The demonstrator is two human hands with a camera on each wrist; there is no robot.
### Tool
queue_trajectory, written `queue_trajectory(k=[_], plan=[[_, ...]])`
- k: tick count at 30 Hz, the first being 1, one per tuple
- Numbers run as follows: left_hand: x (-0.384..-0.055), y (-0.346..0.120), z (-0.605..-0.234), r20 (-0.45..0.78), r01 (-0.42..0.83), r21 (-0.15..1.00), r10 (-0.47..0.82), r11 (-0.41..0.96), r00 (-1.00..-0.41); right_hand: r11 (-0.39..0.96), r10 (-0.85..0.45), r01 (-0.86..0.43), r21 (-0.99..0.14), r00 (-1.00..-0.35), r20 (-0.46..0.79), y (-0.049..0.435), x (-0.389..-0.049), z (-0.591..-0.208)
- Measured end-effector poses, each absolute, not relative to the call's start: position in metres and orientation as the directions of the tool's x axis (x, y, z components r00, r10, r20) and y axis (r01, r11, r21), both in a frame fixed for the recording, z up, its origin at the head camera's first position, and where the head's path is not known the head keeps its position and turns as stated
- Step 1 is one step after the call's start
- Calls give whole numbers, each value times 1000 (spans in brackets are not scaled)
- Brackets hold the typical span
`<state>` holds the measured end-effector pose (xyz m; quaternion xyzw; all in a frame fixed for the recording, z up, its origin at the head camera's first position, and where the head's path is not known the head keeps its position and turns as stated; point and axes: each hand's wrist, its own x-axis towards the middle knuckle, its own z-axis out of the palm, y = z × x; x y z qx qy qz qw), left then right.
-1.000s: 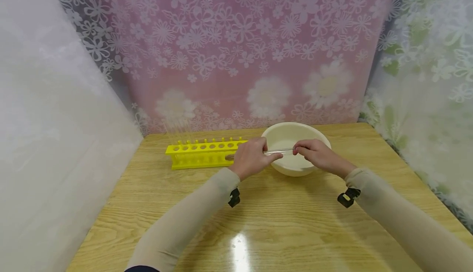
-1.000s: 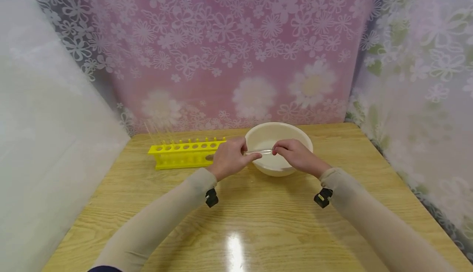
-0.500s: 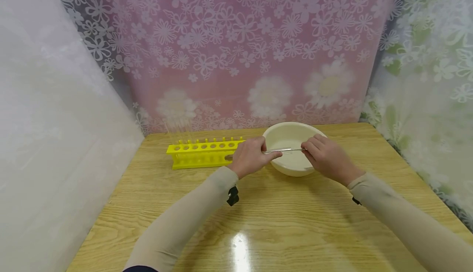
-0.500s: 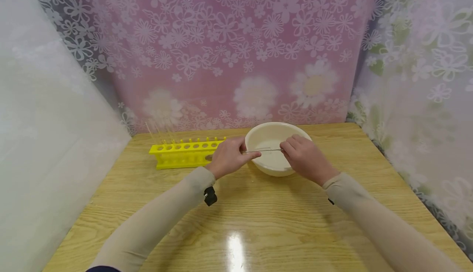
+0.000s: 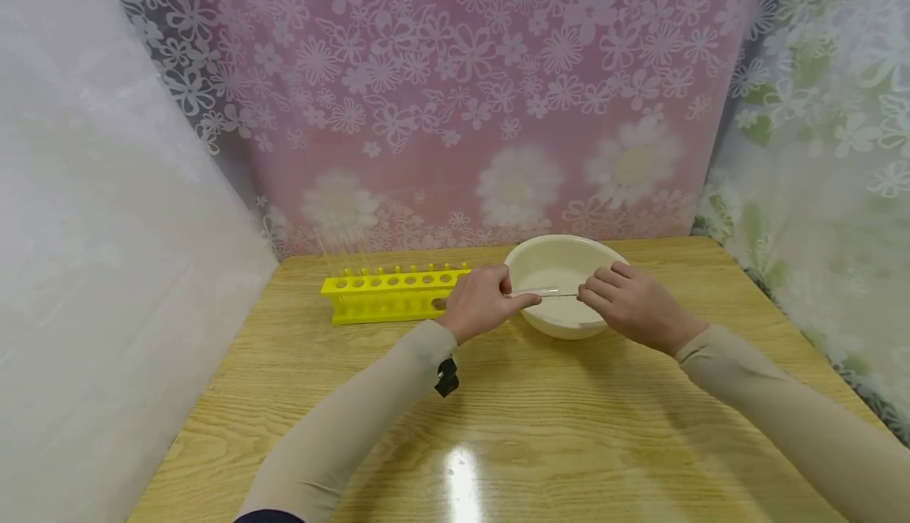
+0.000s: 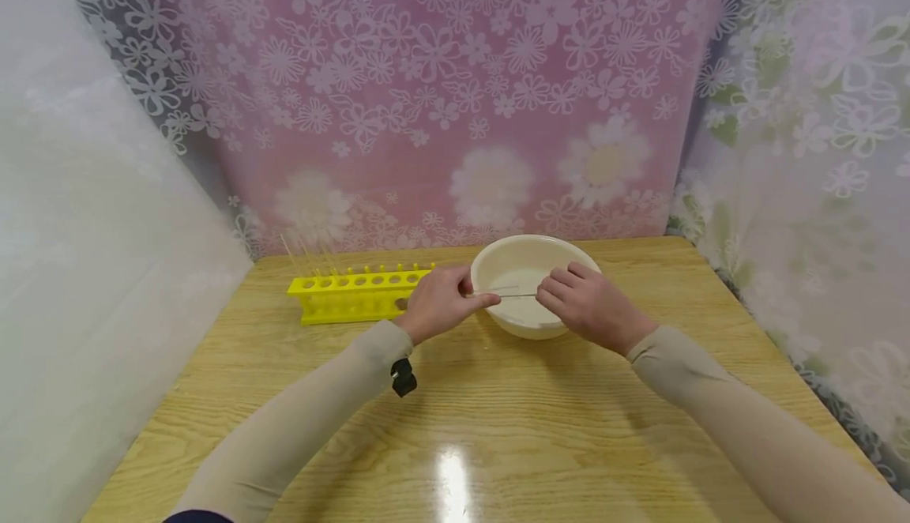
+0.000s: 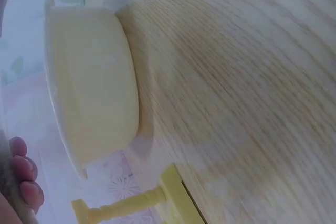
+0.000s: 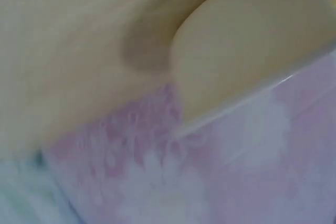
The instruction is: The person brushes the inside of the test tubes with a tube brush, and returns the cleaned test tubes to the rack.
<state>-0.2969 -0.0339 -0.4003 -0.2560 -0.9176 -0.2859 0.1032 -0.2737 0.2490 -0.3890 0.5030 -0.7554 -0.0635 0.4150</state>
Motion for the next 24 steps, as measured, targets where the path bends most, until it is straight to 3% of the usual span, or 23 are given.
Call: queue_trajectory(k=[3,6,9,12,17,20,22,24], plan=[[-297,-35,-401,360,542,439,413,716,-837,527,-744,-811,255,-294,600,244,-271,-386],[-296,-36,-401,390,562,389,422,730,-818,561,-663,-827,-32,-472,581,240,-268,-385],[-295,-37,-401,425,588,331,440,738,-791,564,-595,-758,-328,-648,475,239,-265,-384],[-293,-37,-401,446,610,283,462,740,-767,533,-534,-605,-592,-782,320,239,-263,-384],[-291,-35,-403,454,625,242,483,742,-749,344,-467,-228,-911,-883,44,236,-263,-382],[-291,-33,-403,475,635,222,487,740,-733,156,-446,15,-988,-891,-84,234,-264,-381],[-292,-32,-404,493,645,212,490,734,-719,83,-433,98,-992,-893,-125,234,-264,-382],[-292,-32,-405,502,652,214,491,728,-712,126,-404,50,-991,-910,-97,234,-264,-383]])
